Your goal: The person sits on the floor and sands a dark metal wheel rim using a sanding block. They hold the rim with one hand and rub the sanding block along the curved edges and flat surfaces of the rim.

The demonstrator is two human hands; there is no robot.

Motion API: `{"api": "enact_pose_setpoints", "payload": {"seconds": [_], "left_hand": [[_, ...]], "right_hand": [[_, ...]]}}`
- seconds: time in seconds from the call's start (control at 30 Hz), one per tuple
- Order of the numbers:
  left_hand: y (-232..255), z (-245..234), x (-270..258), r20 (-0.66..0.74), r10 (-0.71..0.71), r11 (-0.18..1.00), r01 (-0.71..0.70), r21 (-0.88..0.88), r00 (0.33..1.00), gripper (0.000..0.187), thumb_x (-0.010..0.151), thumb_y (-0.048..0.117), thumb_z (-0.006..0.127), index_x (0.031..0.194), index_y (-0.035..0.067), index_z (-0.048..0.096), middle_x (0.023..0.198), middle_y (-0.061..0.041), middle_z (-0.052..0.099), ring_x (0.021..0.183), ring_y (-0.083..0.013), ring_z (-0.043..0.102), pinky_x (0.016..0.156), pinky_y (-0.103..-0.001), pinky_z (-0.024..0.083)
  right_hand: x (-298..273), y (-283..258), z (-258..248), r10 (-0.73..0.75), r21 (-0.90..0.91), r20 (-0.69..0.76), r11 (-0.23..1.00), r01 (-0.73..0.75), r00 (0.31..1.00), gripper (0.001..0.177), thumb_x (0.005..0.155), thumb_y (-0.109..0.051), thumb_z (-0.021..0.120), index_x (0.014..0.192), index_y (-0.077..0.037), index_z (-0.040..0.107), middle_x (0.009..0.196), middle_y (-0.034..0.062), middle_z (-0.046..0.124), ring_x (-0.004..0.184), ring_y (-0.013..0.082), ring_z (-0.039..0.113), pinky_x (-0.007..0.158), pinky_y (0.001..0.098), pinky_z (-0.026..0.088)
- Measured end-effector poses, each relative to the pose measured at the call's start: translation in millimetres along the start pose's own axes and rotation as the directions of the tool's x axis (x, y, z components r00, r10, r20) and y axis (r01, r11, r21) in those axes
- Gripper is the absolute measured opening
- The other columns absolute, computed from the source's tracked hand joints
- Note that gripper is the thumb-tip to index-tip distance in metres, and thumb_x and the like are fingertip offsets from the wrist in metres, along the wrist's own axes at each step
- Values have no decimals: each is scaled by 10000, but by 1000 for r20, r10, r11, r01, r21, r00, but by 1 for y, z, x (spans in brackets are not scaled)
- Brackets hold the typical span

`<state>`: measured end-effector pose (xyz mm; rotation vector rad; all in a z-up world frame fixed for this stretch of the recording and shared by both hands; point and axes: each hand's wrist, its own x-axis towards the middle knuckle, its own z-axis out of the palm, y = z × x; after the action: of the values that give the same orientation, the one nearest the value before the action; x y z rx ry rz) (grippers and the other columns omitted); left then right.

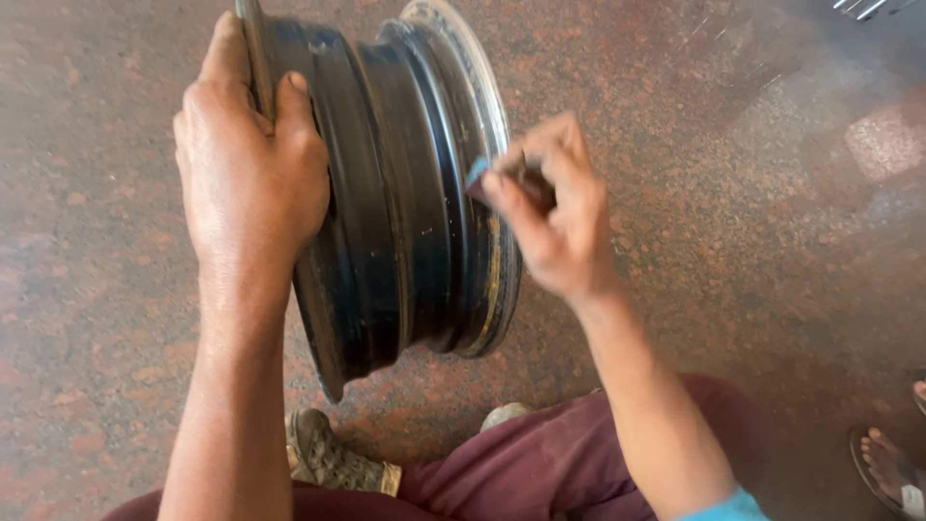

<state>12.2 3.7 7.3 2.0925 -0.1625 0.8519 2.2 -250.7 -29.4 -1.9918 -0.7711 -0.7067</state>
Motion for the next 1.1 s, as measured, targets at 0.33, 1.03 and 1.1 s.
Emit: {"api": "enact_pose_setpoints", "payload": {"seconds": [0.33,1.03,1.1], "left_hand": [[2,-2,0,63,-77,995,81,-65,995,439,1014,45,597,1415,-111,508,1174,-262,717,1084,-345,748,947,-499,582],[15,-2,-9,19,-100,982,102,-159,995,372,1002,28,567,1366,-48,562,1084,-202,747,974,-302,771,869,-502,607],[9,-1,-13,-36,34,993,-38,-115,999,358,1049,9,602,1400,-53,567,1124,-201,752,1005,-301,778,891,-508,618]], "right_hand": [[-10,-8,-2,59,25,29,998,-60,998,248,1040,-344,643,955,-112,665,919,6,457,742,86,423,581,244,350],[10,-10,-23,408,444,-112,836,-321,906,152,1037,-284,653,1045,-144,594,965,-9,648,730,93,589,563,230,529],[-11,-24,-25,508,523,-56,748,-409,859,153,1027,-248,682,1080,-117,624,933,22,641,727,106,582,568,236,515]]}}
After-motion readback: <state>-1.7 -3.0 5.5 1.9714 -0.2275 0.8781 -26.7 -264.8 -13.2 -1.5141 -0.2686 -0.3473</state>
